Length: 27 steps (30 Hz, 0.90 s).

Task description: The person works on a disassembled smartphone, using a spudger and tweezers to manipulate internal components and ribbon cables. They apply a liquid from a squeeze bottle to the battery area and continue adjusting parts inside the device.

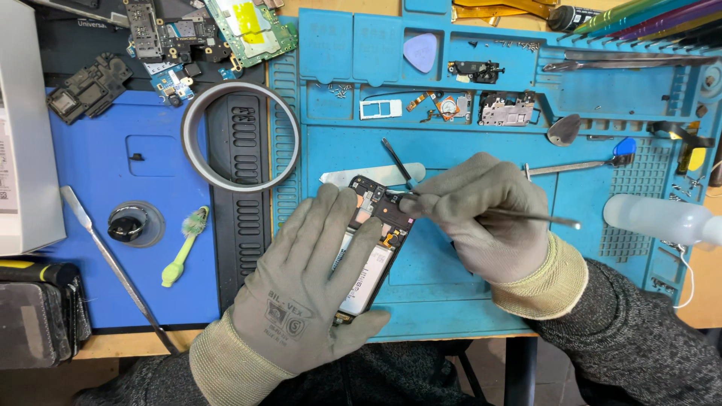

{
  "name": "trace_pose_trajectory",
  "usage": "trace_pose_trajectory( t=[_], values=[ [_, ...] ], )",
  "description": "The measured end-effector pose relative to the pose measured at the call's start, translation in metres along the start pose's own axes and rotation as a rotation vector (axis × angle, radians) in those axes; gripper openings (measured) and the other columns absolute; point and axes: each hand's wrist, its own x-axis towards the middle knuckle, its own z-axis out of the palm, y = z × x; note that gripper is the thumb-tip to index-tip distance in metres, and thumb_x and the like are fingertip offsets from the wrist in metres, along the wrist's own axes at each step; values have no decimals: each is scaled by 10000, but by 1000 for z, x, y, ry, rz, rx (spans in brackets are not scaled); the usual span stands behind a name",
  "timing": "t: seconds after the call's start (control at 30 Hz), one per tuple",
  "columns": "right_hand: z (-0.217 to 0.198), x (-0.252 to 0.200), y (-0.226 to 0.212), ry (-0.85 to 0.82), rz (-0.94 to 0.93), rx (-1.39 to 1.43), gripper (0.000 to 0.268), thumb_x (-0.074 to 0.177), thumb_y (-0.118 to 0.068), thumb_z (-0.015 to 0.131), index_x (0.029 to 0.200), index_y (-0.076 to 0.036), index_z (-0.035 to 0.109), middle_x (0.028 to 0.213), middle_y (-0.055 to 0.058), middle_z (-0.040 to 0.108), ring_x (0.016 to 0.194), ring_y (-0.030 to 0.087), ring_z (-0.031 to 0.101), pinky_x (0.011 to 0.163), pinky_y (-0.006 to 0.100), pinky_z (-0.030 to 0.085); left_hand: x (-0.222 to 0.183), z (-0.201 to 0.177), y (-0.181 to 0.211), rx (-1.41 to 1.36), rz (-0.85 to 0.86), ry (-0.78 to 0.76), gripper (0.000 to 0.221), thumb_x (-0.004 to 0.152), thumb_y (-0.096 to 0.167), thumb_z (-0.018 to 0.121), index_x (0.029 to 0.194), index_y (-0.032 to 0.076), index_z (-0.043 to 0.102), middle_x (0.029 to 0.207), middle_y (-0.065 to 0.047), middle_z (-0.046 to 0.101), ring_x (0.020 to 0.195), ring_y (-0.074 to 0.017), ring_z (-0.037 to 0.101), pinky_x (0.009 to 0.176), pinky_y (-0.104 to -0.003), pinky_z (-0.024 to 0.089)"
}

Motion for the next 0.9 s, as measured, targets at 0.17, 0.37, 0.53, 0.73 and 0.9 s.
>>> trace_pose_trajectory(
  t=[0.17,0.37,0.53,0.73,0.9],
  values=[
    [-6,-34,13,10,-95,-234,174,926,-9,647,829,-105,539,999,251,719,912,338,796,802,394,655,0,-2,2,-14,-12,-14,826,1011,624,285,1542,-4,363,1588,-348,316,1483,-523,326,1253,-568,252],
    [-19,-34,17,-162,-313,-428,220,888,109,697,864,-39,536,1079,272,692,998,387,773,934,498,671,-1,-1,3,-30,-6,-23,835,989,627,372,1544,3,376,1594,-363,285,1489,-536,300,1251,-584,244],
    [-22,-34,22,-194,-405,-531,438,867,154,725,858,-71,349,1058,225,712,948,374,772,855,493,687,-1,-1,3,4,-4,-39,871,965,645,424,1556,8,354,1603,-367,263,1492,-541,295,1256,-587,230],
    [-23,-40,22,-197,-349,-500,191,900,100,716,892,-39,586,1061,225,721,973,354,778,901,467,681,-2,0,3,-21,6,-24,853,992,634,389,1561,2,318,1607,-371,247,1498,-555,295,1257,-599,241],
    [-25,-46,32,-185,-252,-524,221,927,67,727,1128,41,639,1175,195,713,1051,320,764,880,390,668,-2,1,3,-2,-2,-13,867,986,651,379,1565,8,324,1599,-368,273,1498,-540,296,1256,-595,246]
  ],
)
